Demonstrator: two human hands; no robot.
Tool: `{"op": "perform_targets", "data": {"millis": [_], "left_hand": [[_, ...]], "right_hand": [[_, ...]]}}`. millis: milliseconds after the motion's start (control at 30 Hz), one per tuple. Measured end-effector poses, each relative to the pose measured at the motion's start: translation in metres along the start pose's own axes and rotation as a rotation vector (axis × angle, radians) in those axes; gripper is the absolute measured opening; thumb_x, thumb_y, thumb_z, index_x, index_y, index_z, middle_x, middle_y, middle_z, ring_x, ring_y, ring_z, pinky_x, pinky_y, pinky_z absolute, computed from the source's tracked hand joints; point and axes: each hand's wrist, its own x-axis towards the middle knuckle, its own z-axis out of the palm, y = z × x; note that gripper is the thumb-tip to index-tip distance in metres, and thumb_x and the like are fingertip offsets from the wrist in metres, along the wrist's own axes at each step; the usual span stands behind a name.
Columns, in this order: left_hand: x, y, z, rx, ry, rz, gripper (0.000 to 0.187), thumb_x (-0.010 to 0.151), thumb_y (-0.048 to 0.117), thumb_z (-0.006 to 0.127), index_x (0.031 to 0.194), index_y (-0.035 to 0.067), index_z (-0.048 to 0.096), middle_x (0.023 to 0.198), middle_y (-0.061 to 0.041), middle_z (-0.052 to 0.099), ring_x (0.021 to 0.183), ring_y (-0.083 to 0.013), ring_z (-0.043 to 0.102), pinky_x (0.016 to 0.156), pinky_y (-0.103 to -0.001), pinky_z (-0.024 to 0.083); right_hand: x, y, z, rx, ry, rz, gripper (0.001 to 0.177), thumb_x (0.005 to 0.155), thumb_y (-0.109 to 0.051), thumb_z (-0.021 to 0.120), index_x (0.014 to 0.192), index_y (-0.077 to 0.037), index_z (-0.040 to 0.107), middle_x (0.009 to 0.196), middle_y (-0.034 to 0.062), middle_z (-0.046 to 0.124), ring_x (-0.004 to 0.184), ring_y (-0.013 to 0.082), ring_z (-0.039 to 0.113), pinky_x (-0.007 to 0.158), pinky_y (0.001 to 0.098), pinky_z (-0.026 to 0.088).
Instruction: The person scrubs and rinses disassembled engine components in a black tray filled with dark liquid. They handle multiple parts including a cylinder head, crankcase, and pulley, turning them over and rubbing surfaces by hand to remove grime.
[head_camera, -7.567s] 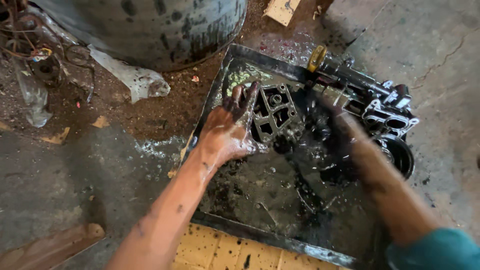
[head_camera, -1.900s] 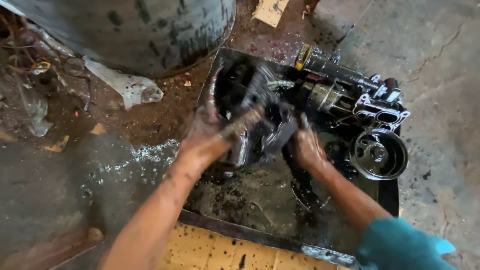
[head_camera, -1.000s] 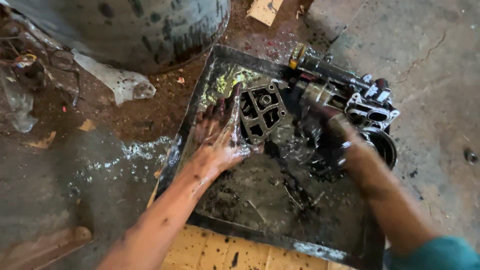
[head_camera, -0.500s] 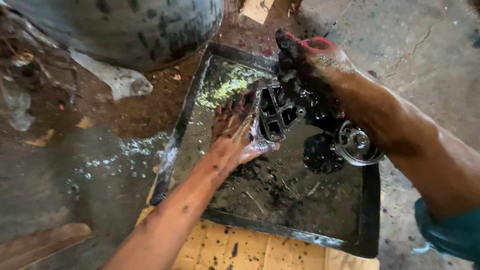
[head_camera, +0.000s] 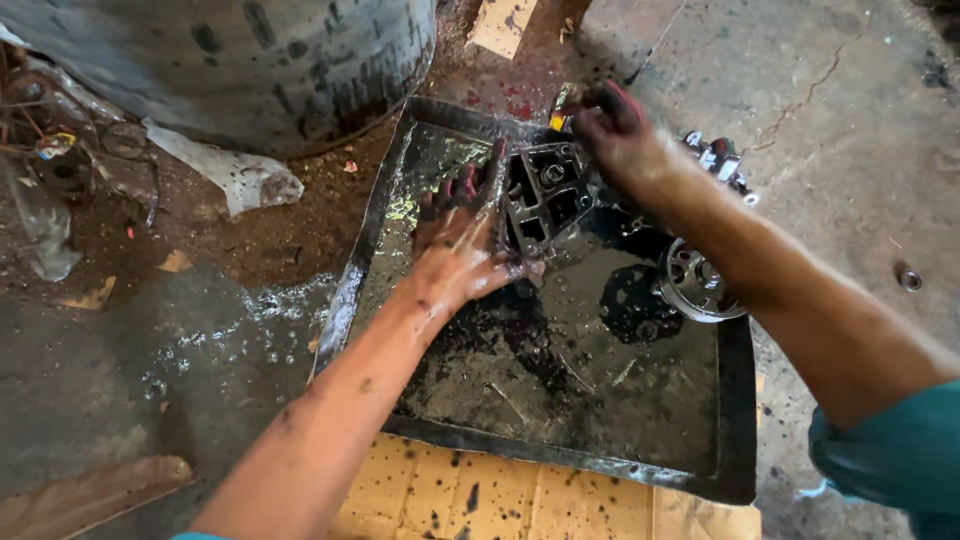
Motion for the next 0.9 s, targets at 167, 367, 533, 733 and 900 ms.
{"op": "perform_targets", "data": {"millis": [167, 367, 533, 733, 900], "left_hand": [[-0.007, 0.008, -0.013, -0.059, -0.115, -0.097, 0.144, 0.06, 0.073, 0.086, 0.16, 0.034, -0.01, 0.167, -0.024, 0.013, 0.152, -0.0458, 0.015, 0.123, -0.057, 0.014], [0.004, 0.023, -0.013, 0.053, -0.182, -0.065, 0.14, 0.061, 0.077, 0.084, 0.162, 0.037, -0.005, 0.165, -0.028, 0.012, 0.151, -0.045, 0.014, 0.122, -0.055, 0.015], [0.009, 0.02, -0.014, 0.039, 0.063, 0.263, 0.128, 0.068, 0.077, 0.076, 0.164, 0.035, 0.003, 0.168, -0.014, 0.026, 0.156, -0.0447, 0.02, 0.13, -0.056, 0.014], [-0.013, 0.035, -0.03, 0.187, -0.165, 0.062, 0.12, 0.068, 0.089, 0.065, 0.161, 0.043, 0.005, 0.166, -0.025, 0.014, 0.15, -0.0469, 0.019, 0.119, -0.063, 0.013], [-0.009, 0.031, -0.029, 0.256, -0.091, 0.091, 0.127, 0.063, 0.087, 0.062, 0.165, 0.04, 0.004, 0.164, -0.023, 0.017, 0.15, -0.0459, 0.021, 0.118, -0.065, 0.016]], "right_hand": [[-0.005, 0.042, 0.014, 0.047, -0.055, -0.253, 0.059, 0.103, -0.05, 0.045, 0.153, -0.019, 0.038, 0.121, 0.0145, 0.066, 0.085, 0.0179, 0.05, 0.071, 0.0385, 0.045], [-0.003, 0.076, 0.018, 0.032, 0.014, -0.143, 0.059, 0.105, -0.046, 0.045, 0.154, -0.015, 0.049, 0.127, 0.0137, 0.069, 0.109, 0.0236, 0.061, 0.092, 0.038, 0.051], [0.009, 0.095, 0.02, 0.075, 0.101, -0.046, 0.064, 0.107, -0.048, 0.048, 0.16, -0.014, 0.032, 0.153, 0.0097, 0.044, 0.135, 0.0197, 0.042, 0.109, 0.0348, 0.033], [-0.007, 0.136, 0.031, -0.415, 0.23, -0.661, 0.06, 0.113, -0.035, 0.027, 0.168, -0.01, 0.029, 0.167, 0.0282, 0.028, 0.152, 0.0358, 0.027, 0.124, 0.0399, 0.024], [0.0, 0.127, 0.038, 0.535, 0.058, -0.046, 0.063, 0.103, -0.047, 0.039, 0.155, -0.012, 0.046, 0.153, 0.0197, 0.048, 0.14, 0.0391, 0.045, 0.11, 0.0482, 0.04]]}}
